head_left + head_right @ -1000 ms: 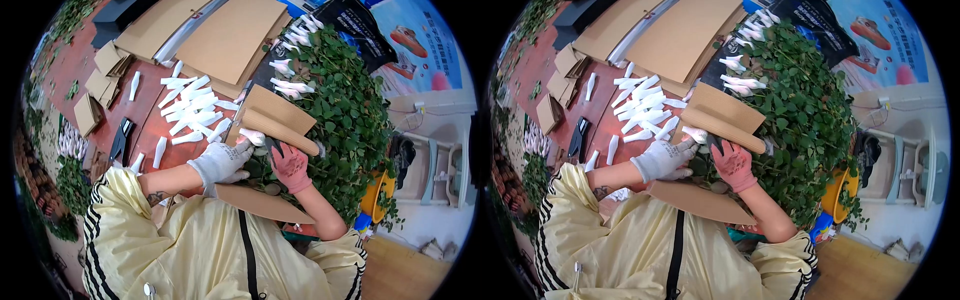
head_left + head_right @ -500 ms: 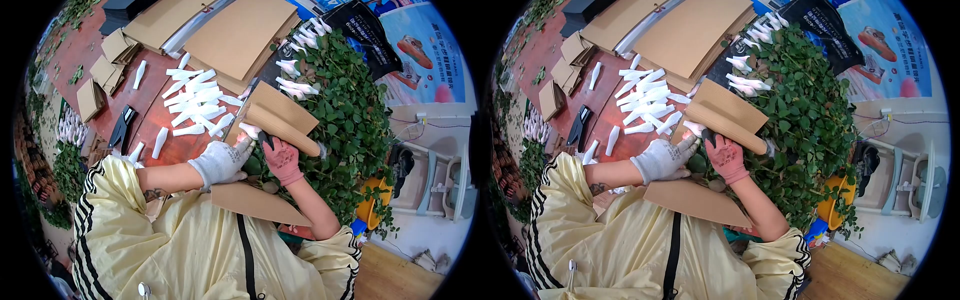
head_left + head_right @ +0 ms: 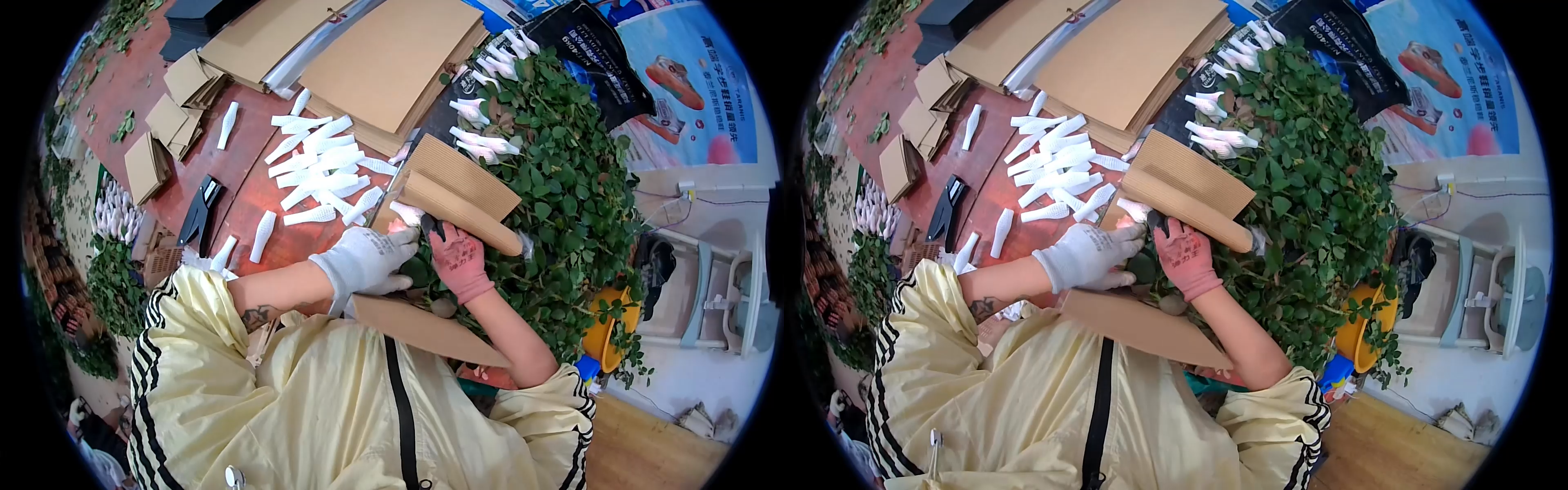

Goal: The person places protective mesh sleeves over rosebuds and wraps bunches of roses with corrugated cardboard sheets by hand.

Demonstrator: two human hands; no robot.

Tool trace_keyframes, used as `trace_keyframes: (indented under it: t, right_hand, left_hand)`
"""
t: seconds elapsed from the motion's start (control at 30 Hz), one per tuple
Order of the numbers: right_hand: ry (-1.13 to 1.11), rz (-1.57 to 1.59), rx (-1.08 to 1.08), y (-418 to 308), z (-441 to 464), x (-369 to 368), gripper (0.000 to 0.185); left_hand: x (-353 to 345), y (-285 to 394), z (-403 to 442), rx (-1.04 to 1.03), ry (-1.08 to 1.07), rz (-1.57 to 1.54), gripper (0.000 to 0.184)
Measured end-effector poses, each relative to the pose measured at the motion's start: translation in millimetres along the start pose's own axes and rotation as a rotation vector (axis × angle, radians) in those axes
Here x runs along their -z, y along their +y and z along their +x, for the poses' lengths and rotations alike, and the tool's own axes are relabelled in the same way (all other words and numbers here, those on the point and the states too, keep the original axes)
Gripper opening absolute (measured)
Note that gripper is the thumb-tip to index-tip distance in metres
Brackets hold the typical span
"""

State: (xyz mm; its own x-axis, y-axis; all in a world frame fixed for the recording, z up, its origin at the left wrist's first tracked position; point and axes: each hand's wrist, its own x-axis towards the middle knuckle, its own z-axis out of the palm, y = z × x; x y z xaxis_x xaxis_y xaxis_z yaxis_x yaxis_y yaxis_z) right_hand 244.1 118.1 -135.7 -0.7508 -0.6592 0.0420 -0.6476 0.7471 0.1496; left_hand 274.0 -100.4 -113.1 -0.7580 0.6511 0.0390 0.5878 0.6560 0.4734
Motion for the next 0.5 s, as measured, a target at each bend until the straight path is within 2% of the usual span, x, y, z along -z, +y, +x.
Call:
trace_keyframes:
  t: [0.03, 0.07, 0.13, 0.17, 0.2, 0.27, 0.37, 0.43, 0.5]
  right_hand:
    - [-0.056, 0.025, -0.039, 0.0, -0.4, 0.0, 0.022]
    - [-0.052, 0.028, -0.045, -0.8, -1.6, -0.4, 0.022]
    - [-0.048, 0.036, -0.076, -1.7, -2.3, -1.9, 0.025]
    - [-0.045, 0.040, -0.076, -1.6, -3.8, -3.6, 0.025]
    - [-0.020, 0.028, -0.068, -0.9, -5.5, -5.7, 0.026]
    - [0.009, 0.026, -0.050, 0.2, -4.1, -7.8, 0.027]
    - [0.018, -0.035, -0.008, 1.9, -2.2, -9.3, 0.028]
    - [0.011, 0.095, -0.132, -0.4, -3.0, -15.2, 0.029]
    - [0.017, 0.048, -0.061, 1.7, -2.6, -5.8, 0.028]
  left_hand:
    - [-1.0, -4.8, 2.3, -0.061, 0.177, 0.014, 0.049]
    - [0.1, -13.1, 3.9, -0.066, 0.173, 0.018, 0.049]
    - [24.6, -27.8, 11.2, 0.544, 0.022, -0.631, 0.045]
    - [0.0, -46.2, 9.2, 0.529, 0.149, -0.699, 0.043]
    - [-4.4, -48.3, 13.1, 0.534, 0.149, -0.697, 0.043]
    - [-11.6, -51.2, 21.9, 0.558, 0.116, -0.592, 0.039]
    - [1.1, -47.8, 36.5, 0.637, 0.036, -0.611, 0.045]
    - [-4.5, -49.5, 38.1, 0.674, -0.005, -0.669, 0.047]
    - [-16.3, -54.8, 39.4, 0.708, 0.012, -0.572, 0.054]
